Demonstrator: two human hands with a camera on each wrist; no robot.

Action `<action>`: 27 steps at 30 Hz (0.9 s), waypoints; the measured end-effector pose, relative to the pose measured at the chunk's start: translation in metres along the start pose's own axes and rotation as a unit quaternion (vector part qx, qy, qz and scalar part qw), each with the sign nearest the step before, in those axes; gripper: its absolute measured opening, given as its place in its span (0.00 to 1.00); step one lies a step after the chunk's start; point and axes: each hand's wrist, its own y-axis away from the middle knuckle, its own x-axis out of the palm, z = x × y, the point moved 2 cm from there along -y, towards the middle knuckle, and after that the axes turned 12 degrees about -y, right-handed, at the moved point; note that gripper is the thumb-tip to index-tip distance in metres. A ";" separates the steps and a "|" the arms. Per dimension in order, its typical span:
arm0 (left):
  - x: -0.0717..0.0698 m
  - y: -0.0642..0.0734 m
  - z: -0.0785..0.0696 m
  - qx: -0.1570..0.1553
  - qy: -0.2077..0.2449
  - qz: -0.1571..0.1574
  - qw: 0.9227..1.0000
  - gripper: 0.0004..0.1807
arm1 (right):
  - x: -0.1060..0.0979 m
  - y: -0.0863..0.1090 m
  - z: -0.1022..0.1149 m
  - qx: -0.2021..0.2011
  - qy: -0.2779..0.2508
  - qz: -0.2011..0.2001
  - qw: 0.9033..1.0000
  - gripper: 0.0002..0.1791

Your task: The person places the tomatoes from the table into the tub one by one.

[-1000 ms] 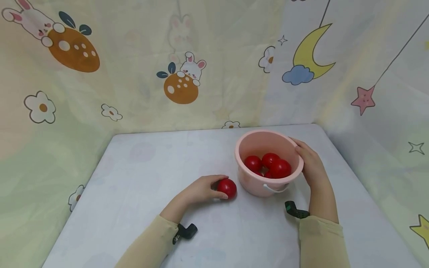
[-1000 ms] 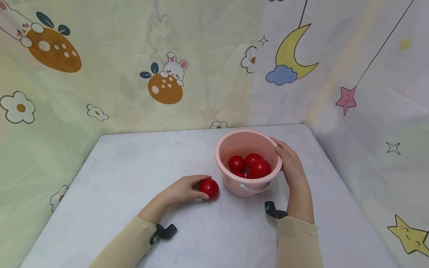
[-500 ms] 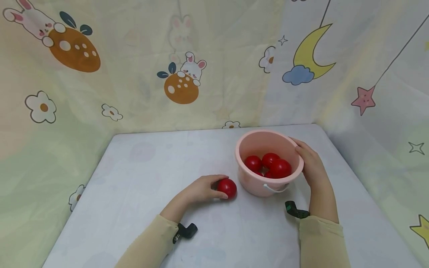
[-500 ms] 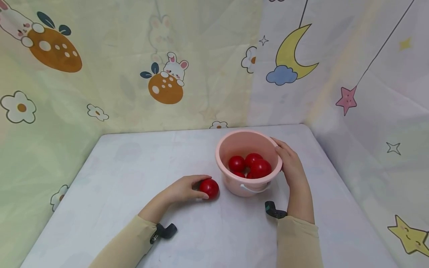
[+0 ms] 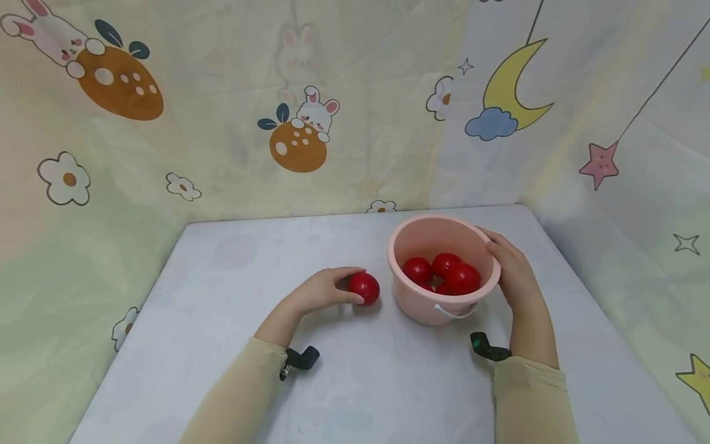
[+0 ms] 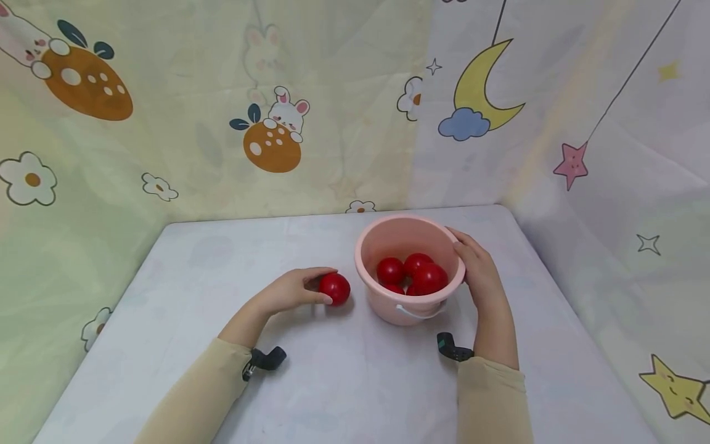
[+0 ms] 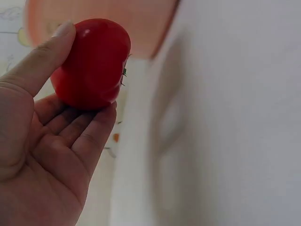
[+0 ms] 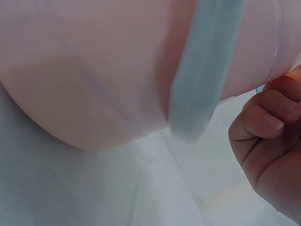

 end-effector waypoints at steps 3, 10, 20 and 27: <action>-0.028 -0.005 -0.005 -0.009 0.002 -0.022 1.000 0.39 | 0.000 0.000 0.000 0.000 0.003 -0.001 1.000 0.28; -0.093 -0.016 -0.032 -0.005 0.005 -0.069 0.998 0.38 | -0.001 0.000 0.000 0.002 -0.001 -0.001 1.000 0.28; -0.122 -0.042 -0.102 0.056 -0.051 -0.050 0.996 0.38 | 0.000 0.001 0.000 -0.009 -0.007 0.001 1.000 0.29; -0.116 -0.063 -0.156 0.100 -0.132 0.010 0.986 0.35 | 0.000 0.001 0.002 -0.001 -0.003 -0.002 1.000 0.30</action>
